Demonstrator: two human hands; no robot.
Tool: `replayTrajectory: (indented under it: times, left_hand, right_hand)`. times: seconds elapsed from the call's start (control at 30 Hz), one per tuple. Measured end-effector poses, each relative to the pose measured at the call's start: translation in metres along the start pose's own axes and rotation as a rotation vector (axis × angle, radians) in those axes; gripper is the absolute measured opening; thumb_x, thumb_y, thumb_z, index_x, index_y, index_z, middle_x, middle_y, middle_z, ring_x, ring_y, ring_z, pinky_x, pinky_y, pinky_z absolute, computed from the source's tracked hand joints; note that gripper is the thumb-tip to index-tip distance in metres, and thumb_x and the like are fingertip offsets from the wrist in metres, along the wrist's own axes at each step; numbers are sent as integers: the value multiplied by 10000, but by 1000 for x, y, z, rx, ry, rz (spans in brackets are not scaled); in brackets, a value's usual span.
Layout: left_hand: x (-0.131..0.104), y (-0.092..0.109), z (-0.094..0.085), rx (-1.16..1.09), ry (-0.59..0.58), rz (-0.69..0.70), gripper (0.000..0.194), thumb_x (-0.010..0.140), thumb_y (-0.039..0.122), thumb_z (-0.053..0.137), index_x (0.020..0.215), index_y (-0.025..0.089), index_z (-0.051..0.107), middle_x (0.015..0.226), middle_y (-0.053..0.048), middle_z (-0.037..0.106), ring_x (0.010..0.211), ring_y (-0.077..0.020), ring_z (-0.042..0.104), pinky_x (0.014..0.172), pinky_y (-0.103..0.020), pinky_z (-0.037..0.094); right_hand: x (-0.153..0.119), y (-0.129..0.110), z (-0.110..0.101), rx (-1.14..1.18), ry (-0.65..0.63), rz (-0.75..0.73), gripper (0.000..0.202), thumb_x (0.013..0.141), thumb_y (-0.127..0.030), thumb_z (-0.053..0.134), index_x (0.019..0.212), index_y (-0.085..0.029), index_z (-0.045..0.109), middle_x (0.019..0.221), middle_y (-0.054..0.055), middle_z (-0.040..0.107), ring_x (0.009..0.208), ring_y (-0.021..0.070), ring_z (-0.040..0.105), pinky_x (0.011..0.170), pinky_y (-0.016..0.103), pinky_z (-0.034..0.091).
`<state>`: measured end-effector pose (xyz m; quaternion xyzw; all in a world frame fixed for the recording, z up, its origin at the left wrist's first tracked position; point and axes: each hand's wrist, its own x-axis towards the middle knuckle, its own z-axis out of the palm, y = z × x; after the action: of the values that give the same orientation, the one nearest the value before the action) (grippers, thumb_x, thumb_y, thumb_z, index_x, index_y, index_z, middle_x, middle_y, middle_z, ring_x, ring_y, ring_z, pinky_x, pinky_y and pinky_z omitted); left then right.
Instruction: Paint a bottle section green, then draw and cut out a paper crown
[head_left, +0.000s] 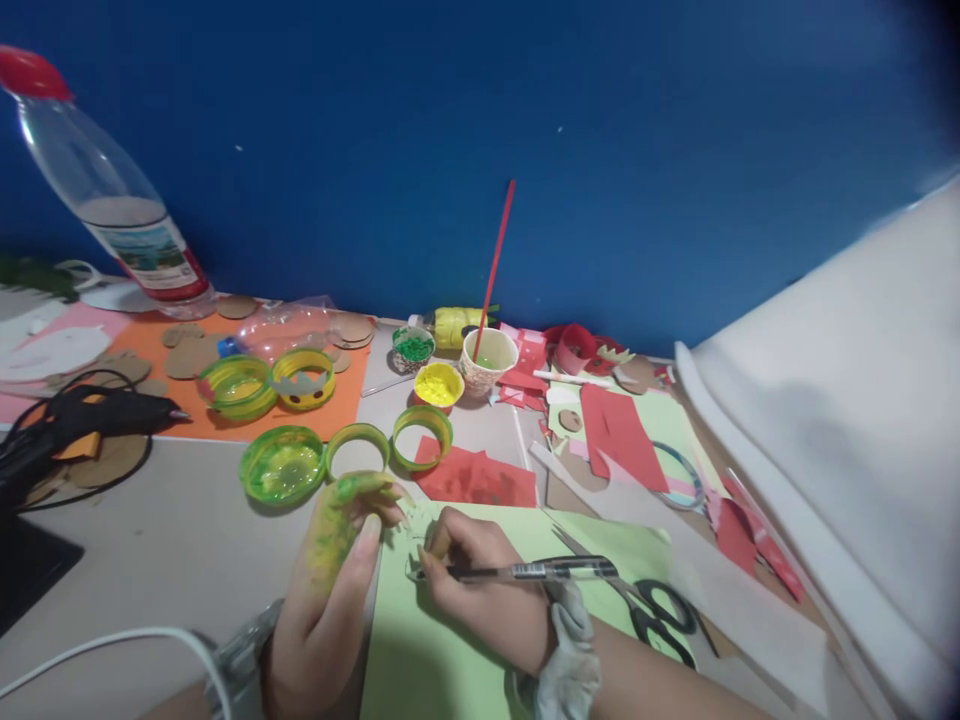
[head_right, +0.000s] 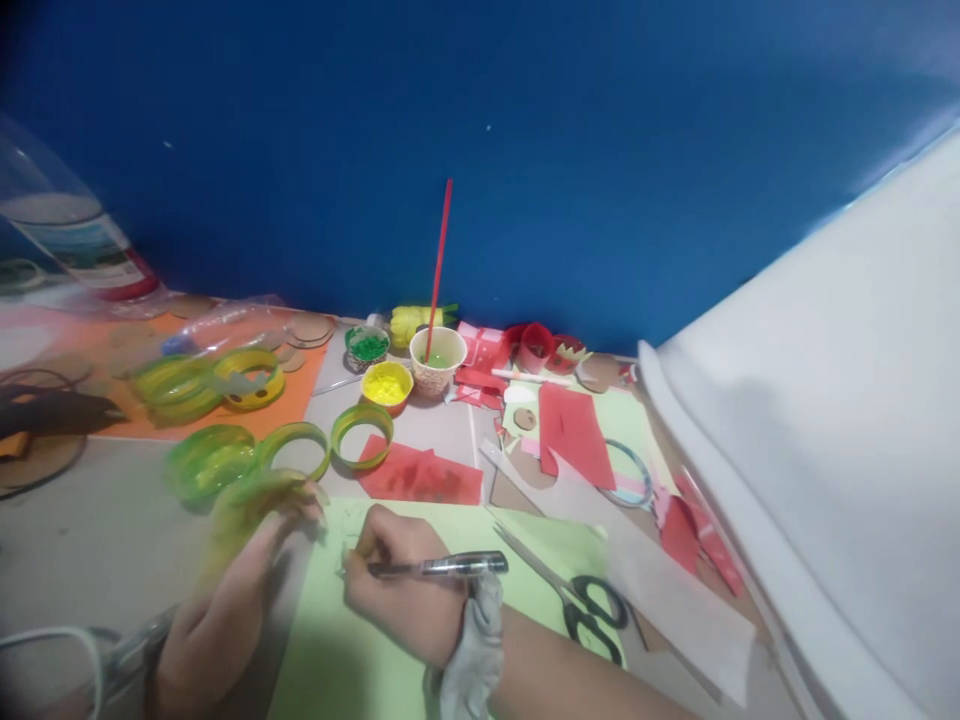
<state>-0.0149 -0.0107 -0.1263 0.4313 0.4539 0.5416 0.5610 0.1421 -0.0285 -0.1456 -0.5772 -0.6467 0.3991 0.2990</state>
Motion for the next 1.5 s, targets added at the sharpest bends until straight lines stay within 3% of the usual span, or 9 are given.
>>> replayTrajectory:
  times: [0.17, 0.8, 1.0, 1.13, 1.5]
  left_hand:
    - [0, 1, -1, 54, -19, 43, 264, 859, 464, 559, 873, 212, 636, 899, -53, 606, 883, -209, 555, 864, -316, 452]
    - [1, -13, -7, 132, -77, 7, 224, 934, 385, 481, 1027, 217, 597, 1065, -51, 596, 995, -189, 556, 931, -299, 428]
    - [3, -3, -1, 130, -57, 26, 216, 922, 375, 497, 960, 208, 630, 979, -45, 623, 934, -182, 574, 896, -281, 442]
    - [4, -9, -4, 71, -68, 3, 238, 888, 404, 550, 923, 189, 646, 923, -48, 635, 879, -180, 588, 834, -261, 470]
    - [1, -3, 0, 19, -82, -56, 222, 891, 403, 544, 987, 217, 616, 967, -56, 624, 937, -196, 579, 869, -299, 485]
  right_hand:
    - [-1, -1, -1, -4, -3, -9, 184, 766, -154, 545, 665, -204, 399, 592, -53, 475, 512, 78, 406, 485, 199, 289]
    - [-1, 0, -2, -57, -2, -40, 183, 766, -161, 518, 656, -210, 381, 568, -59, 432, 514, 85, 404, 491, 210, 285]
    - [-2, -3, -4, -65, 3, -25, 189, 757, -160, 502, 637, -211, 364, 552, -53, 418, 503, 92, 397, 484, 220, 276]
    - [-2, -4, -5, 30, 52, -56, 206, 797, -179, 467, 649, -220, 330, 561, -49, 410, 501, 95, 380, 485, 226, 289]
    - [2, -2, -2, 22, 37, 53, 193, 803, -212, 535, 665, -209, 400, 587, -41, 462, 536, 105, 423, 496, 230, 301]
